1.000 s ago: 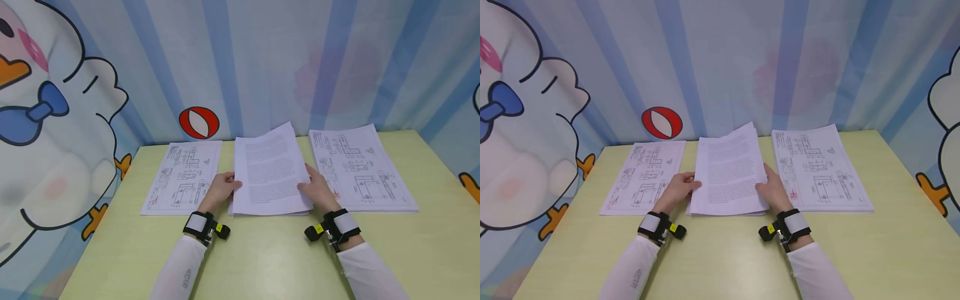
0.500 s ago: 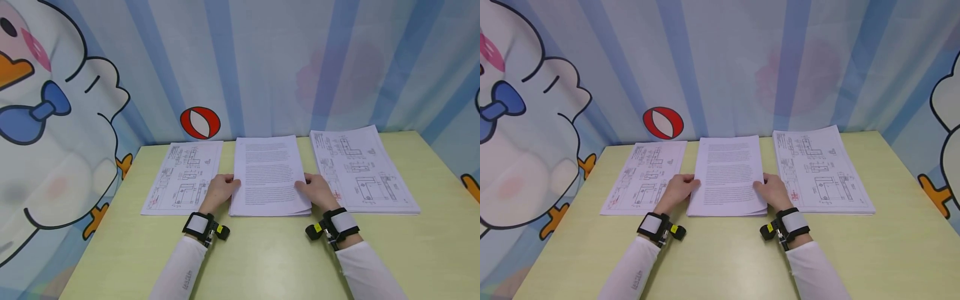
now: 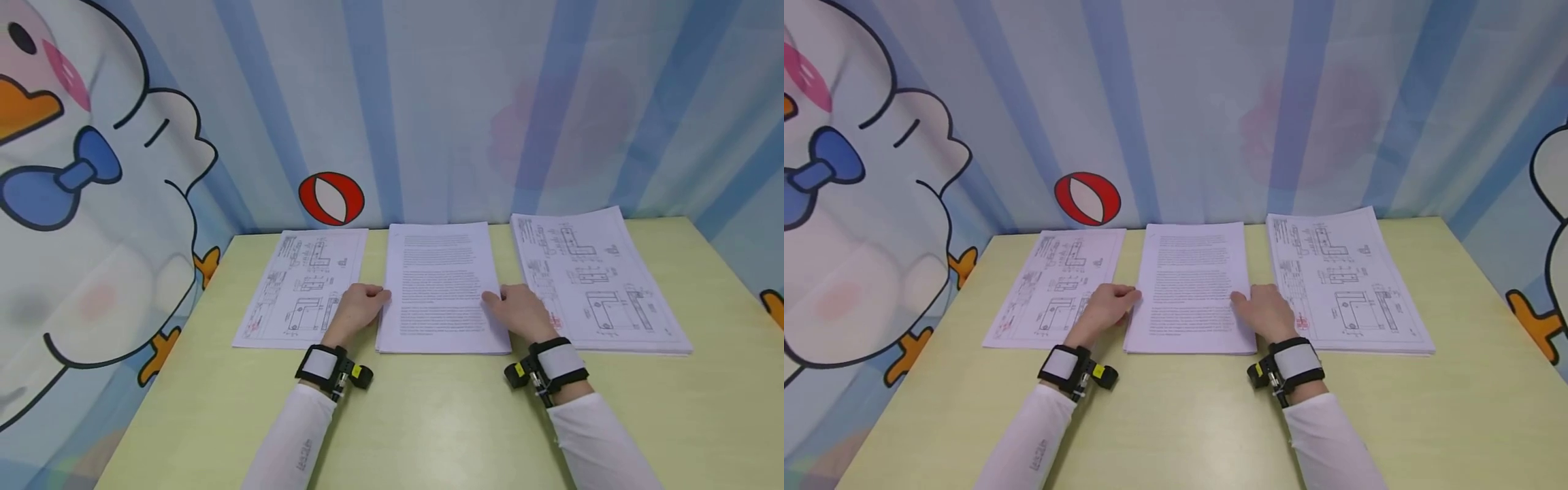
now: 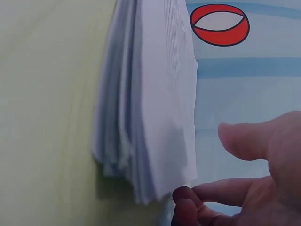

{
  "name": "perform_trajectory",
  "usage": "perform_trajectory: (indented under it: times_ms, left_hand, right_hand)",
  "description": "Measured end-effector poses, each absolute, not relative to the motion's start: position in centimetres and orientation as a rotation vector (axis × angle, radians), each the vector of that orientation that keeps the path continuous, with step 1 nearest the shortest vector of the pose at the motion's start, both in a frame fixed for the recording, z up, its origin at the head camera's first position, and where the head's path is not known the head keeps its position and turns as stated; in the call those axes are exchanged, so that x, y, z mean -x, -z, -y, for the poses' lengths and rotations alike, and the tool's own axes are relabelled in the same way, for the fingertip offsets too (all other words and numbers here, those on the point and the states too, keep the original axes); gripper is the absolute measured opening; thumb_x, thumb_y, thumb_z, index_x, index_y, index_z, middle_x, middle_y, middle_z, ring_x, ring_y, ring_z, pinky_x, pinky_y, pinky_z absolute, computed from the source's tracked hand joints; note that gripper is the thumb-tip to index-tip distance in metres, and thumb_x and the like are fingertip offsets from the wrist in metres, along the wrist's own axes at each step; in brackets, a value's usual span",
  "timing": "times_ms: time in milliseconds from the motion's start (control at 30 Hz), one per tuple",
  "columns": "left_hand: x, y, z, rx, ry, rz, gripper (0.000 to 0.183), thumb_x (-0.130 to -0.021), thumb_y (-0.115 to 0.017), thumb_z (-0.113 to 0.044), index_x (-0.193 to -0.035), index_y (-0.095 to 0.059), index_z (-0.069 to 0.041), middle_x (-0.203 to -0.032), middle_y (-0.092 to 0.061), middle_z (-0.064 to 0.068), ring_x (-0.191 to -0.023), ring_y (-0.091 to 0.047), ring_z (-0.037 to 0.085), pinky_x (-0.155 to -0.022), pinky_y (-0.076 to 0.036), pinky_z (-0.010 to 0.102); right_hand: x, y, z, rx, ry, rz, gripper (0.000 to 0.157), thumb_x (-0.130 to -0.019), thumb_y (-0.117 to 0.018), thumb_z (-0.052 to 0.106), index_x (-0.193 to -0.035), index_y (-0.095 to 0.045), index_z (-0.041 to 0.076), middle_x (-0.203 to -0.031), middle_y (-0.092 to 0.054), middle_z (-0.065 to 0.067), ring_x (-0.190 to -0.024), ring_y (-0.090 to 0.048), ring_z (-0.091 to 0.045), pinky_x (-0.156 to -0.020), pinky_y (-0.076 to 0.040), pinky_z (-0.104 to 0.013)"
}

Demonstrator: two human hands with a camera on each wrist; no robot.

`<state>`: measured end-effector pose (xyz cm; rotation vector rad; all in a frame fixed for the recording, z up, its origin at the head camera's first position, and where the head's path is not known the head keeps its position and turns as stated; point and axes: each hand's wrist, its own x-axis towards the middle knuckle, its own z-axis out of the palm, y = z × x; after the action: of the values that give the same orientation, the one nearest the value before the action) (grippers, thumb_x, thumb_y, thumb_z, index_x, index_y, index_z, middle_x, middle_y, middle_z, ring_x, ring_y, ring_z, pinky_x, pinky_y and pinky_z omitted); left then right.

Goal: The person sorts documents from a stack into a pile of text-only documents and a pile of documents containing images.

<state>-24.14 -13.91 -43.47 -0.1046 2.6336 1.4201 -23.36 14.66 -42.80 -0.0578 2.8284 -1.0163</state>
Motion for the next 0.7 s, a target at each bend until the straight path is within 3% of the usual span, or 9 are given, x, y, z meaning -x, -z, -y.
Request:
perform_trajectory:
  times_ms: [33,100,167,267,500,700]
  left_hand:
    - [24.0,43.3,14.1,0.107,-1.437,-2.625,0.033,-0.090,-0.054,-0.031,-0.114,-0.062,-0.008,-0.080,-0.060,0.010,-0.059,-0.052,0.020,-0.049,-0.040,0.025]
    - [23.8,42.9,14.4,0.105,-1.471,-2.612,0.033,-0.091,-0.053,-0.031,-0.115,-0.061,-0.008,-0.083,-0.061,0.011,-0.062,-0.053,0.021,-0.052,-0.042,0.026]
    - [23.7,42.3,14.9,0.099,-1.504,-2.603,0.036,-0.091,-0.052,-0.030,-0.118,-0.059,-0.008,-0.091,-0.062,0.012,-0.067,-0.055,0.022,-0.055,-0.045,0.027]
    - [23.6,41.4,16.0,0.103,-1.513,-2.631,0.037,-0.092,-0.051,-0.032,-0.121,-0.057,-0.009,-0.098,-0.064,0.011,-0.068,-0.056,0.022,-0.055,-0.045,0.026]
    - [23.9,40.7,20.3,0.230,-1.423,-2.751,0.038,-0.092,-0.049,-0.038,-0.121,-0.058,-0.013,-0.097,-0.065,0.009,-0.077,-0.058,0.026,-0.058,-0.047,0.030]
    - [27.9,47.5,27.7,0.278,-1.241,-3.022,0.051,-0.086,-0.043,-0.064,-0.115,-0.060,-0.027,-0.093,-0.062,-0.006,-0.076,-0.057,0.014,-0.053,-0.045,0.029]
  right_hand:
    - [23.3,42.7,-14.7,0.044,1.014,-2.838,0.041,-0.093,-0.043,0.038,-0.080,-0.053,-0.001,-0.067,-0.047,-0.009,-0.057,-0.044,-0.020,-0.045,-0.032,-0.027]
    - [23.3,42.6,-14.7,0.028,1.032,-2.864,0.042,-0.093,-0.043,0.038,-0.087,-0.055,-0.002,-0.069,-0.048,-0.011,-0.058,-0.045,-0.020,-0.046,-0.032,-0.027]
    - [23.3,42.3,-14.4,0.043,1.106,-2.874,0.046,-0.093,-0.043,0.037,-0.109,-0.056,-0.005,-0.083,-0.056,-0.016,-0.066,-0.051,-0.023,-0.051,-0.038,-0.028]
    - [23.2,41.6,-13.6,0.087,1.280,-2.856,0.056,-0.094,-0.044,0.036,-0.136,-0.036,0.000,-0.112,-0.055,-0.022,-0.086,-0.054,-0.028,-0.065,-0.045,-0.034]
    - [23.1,40.7,-10.3,0.139,1.688,-2.665,0.054,-0.093,-0.046,0.036,-0.139,-0.036,0.009,-0.124,-0.050,-0.020,-0.102,-0.053,-0.029,-0.080,-0.047,-0.045]
    - [22.7,40.5,-6.9,0.194,1.814,-2.479,0.054,-0.093,-0.049,0.038,-0.139,-0.035,0.013,-0.136,-0.042,-0.019,-0.118,-0.045,-0.029,-0.095,-0.040,-0.045]
